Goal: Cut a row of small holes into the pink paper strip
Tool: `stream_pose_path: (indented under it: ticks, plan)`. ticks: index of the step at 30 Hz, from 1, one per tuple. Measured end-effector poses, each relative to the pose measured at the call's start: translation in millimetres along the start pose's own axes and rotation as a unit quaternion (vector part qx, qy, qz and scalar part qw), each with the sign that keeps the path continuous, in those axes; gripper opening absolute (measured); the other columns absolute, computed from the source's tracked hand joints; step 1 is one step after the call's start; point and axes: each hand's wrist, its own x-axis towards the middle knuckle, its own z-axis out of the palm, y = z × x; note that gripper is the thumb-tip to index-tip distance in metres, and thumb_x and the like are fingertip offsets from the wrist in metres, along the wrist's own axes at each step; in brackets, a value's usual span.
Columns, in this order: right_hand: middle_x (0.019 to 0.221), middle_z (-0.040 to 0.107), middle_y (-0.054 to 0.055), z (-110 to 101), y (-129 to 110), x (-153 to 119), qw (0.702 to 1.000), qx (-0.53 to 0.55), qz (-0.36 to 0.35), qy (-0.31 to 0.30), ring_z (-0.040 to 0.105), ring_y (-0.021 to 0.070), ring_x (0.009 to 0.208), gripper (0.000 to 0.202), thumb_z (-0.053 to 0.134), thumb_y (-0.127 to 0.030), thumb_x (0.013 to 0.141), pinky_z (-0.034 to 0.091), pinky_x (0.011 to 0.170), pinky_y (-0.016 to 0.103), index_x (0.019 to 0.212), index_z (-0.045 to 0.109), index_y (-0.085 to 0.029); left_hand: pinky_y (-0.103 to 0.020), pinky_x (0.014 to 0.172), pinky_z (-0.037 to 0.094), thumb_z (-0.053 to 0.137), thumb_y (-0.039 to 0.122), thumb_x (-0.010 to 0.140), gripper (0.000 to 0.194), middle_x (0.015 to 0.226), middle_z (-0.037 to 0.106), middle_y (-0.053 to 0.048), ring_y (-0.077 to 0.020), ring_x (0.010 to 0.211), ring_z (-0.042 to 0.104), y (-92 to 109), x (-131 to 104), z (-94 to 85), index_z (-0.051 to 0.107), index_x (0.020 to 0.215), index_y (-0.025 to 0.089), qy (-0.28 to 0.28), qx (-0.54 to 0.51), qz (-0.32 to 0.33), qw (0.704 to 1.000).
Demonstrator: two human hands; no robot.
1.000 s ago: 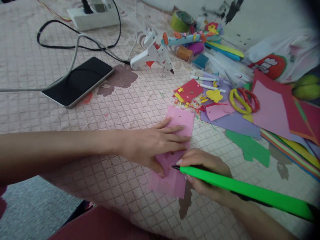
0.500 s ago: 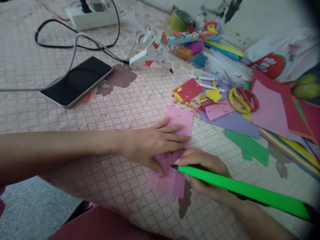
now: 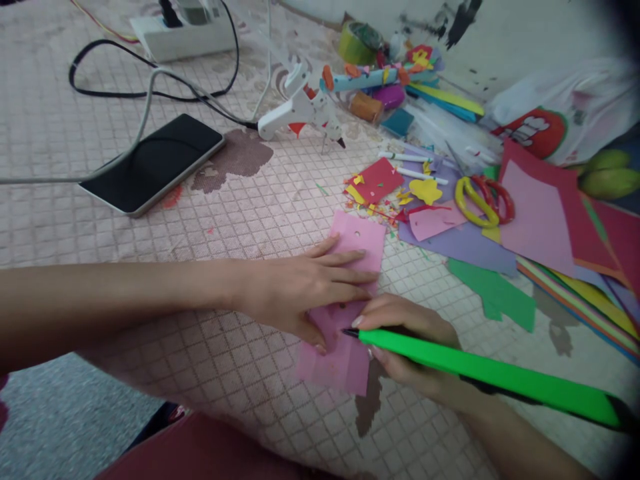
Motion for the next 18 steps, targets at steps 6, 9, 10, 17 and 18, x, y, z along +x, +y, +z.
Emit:
stream_pose_path:
  ticks: [6, 9, 10, 17, 18]
  plan:
    - [0.080, 0.070, 0.001, 1, -2, 0, 0.999, 0.005, 0.015, 0.048, 0.066, 0.0134, 0.072, 0.020, 0.060, -0.008, 0.080, 0.054, 0.061, 0.025, 0.090, 0.066, -0.024, -0.056, 0.118, -0.010, 0.070, 0.034, 0.080, 0.074, 0.157, 0.026, -0.011, -0.0329, 0.149, 0.005, 0, -1, -1.0, 0.040, 0.144, 0.013, 0.001, -0.012, 0.004, 1.000]
    - [0.081, 0.070, 0.001, -1, -1, -1, 0.999, 0.008, 0.015, 0.042, 0.066, 0.0135, 0.073, 0.021, 0.060, -0.007, 0.080, 0.054, 0.062, 0.025, 0.091, 0.066, -0.024, -0.055, 0.118, -0.010, 0.070, 0.032, 0.080, 0.070, 0.156, 0.029, -0.010, -0.0309, 0.149, 0.006, -1, -2, -1.8, 0.042, 0.143, 0.015, 0.004, -0.023, 0.007, 1.000]
    - [0.083, 0.070, 0.001, -2, 0, -2, 0.999, 0.015, 0.017, 0.040, 0.066, 0.0138, 0.075, 0.022, 0.060, -0.007, 0.080, 0.055, 0.063, 0.025, 0.094, 0.066, -0.024, -0.055, 0.118, -0.010, 0.070, 0.031, 0.081, 0.069, 0.155, 0.031, -0.009, -0.0304, 0.149, 0.006, -1, -2, -2.1, 0.043, 0.142, 0.015, 0.006, -0.027, 0.008, 1.000]
    - [0.093, 0.068, 0.002, -9, 11, -6, 0.996, 0.088, 0.004, -0.007, 0.066, 0.0143, 0.082, 0.026, 0.064, -0.007, 0.080, 0.055, 0.068, 0.026, 0.100, 0.067, -0.024, -0.053, 0.119, -0.006, 0.071, 0.029, 0.081, 0.067, 0.153, 0.035, -0.010, -0.0286, 0.149, 0.014, -6, -3, -4.9, 0.044, 0.141, 0.016, 0.020, -0.048, 0.021, 0.998]
    - [0.092, 0.067, 0.002, -10, 12, -7, 0.996, 0.092, 0.003, -0.015, 0.066, 0.0140, 0.081, 0.025, 0.065, -0.007, 0.080, 0.055, 0.068, 0.026, 0.099, 0.068, -0.024, -0.053, 0.120, -0.006, 0.071, 0.029, 0.081, 0.067, 0.153, 0.035, -0.010, -0.0283, 0.149, 0.013, -6, -2, -5.3, 0.044, 0.141, 0.016, 0.019, -0.045, 0.019, 0.999]
